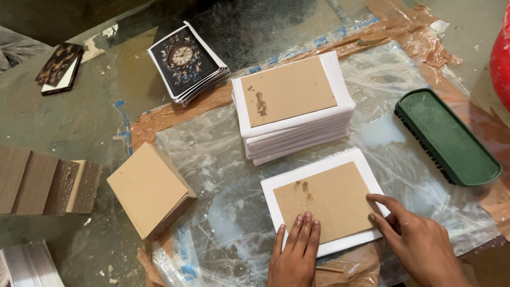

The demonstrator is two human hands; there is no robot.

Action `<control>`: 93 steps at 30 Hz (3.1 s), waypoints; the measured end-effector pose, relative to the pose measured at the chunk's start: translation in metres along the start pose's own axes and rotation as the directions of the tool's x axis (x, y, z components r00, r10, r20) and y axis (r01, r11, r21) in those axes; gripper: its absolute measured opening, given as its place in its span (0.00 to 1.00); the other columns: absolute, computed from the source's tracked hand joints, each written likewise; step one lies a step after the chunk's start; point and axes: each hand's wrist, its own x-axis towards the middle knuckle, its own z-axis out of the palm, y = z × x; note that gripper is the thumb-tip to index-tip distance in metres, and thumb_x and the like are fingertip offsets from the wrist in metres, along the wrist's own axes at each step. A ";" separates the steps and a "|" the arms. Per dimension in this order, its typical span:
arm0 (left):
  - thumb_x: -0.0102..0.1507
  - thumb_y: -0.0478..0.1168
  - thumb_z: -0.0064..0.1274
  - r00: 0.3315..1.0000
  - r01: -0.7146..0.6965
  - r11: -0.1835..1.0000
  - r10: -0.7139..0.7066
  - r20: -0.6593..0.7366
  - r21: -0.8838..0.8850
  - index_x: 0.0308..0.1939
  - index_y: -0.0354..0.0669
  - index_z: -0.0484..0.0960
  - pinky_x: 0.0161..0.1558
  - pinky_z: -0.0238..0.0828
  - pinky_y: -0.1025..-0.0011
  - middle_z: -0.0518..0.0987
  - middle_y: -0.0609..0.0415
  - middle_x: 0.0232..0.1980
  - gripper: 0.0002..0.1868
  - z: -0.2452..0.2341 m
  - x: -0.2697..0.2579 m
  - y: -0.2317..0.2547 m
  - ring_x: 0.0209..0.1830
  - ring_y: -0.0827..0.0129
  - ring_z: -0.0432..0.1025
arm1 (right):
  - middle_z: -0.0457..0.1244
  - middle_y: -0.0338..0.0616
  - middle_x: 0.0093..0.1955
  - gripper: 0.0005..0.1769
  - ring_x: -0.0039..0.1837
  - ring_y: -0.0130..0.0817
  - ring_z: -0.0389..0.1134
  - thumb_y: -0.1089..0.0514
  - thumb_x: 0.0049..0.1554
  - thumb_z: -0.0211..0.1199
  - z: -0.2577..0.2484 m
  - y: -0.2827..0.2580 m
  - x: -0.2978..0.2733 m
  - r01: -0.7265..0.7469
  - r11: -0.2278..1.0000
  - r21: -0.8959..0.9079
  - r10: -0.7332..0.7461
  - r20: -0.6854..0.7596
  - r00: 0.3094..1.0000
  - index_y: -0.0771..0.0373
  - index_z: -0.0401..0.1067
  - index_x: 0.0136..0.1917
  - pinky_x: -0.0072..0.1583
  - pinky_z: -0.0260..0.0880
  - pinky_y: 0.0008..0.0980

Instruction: The person repeatedly applies a white liquid to the edges of book covers using a green sponge, then presses a brown cardboard piece onto the cover. They smooth the surface with their hands and stack the finished items. Another person works nearby on similar items.

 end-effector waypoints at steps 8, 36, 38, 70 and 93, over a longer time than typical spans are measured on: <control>0.66 0.39 0.53 0.970 0.218 0.914 -0.242 -0.026 -0.342 0.74 0.34 0.65 0.68 0.61 0.53 0.69 0.37 0.71 0.33 -0.057 0.029 0.002 0.70 0.45 0.65 | 0.71 0.40 0.40 0.21 0.43 0.36 0.76 0.44 0.58 0.63 -0.007 -0.018 -0.006 0.194 0.981 0.016 -0.185 -0.230 0.955 0.38 0.72 0.66 0.47 0.76 0.38; 0.51 0.49 0.70 0.778 0.618 0.767 -0.628 -0.008 -0.175 0.57 0.37 0.78 0.51 0.71 0.57 0.78 0.49 0.54 0.34 -0.095 0.093 -0.028 0.54 0.52 0.71 | 0.63 0.42 0.69 0.31 0.68 0.42 0.63 0.45 0.45 0.70 0.029 -0.042 0.004 0.661 0.687 -0.302 -0.724 -0.199 0.661 0.46 0.74 0.63 0.58 0.70 0.38; 0.51 0.49 0.70 0.778 0.615 0.768 -0.628 -0.021 -0.180 0.56 0.36 0.78 0.52 0.71 0.58 0.78 0.49 0.53 0.33 -0.096 0.092 -0.027 0.54 0.52 0.71 | 0.63 0.42 0.69 0.31 0.68 0.43 0.63 0.45 0.45 0.71 0.028 -0.042 0.003 0.664 0.687 -0.295 -0.724 -0.196 0.662 0.46 0.74 0.63 0.58 0.70 0.38; 0.48 0.47 0.72 0.784 0.574 0.764 -0.617 -0.075 -0.295 0.47 0.38 0.80 0.51 0.70 0.59 0.80 0.50 0.47 0.29 -0.085 0.080 -0.036 0.51 0.54 0.73 | 0.63 0.42 0.67 0.27 0.69 0.41 0.63 0.45 0.49 0.70 0.028 -0.039 -0.003 0.670 0.699 -0.251 -0.714 -0.183 0.676 0.47 0.73 0.62 0.57 0.73 0.39; 0.59 0.40 0.58 0.731 0.578 0.685 -0.676 -0.091 -0.444 0.39 0.37 0.82 0.48 0.72 0.58 0.82 0.47 0.42 0.10 -0.045 0.083 -0.059 0.43 0.53 0.77 | 0.63 0.32 0.67 0.24 0.64 0.34 0.67 0.40 0.52 0.65 0.020 -0.043 -0.009 0.599 0.749 -0.284 -0.649 -0.132 0.749 0.38 0.74 0.62 0.50 0.76 0.38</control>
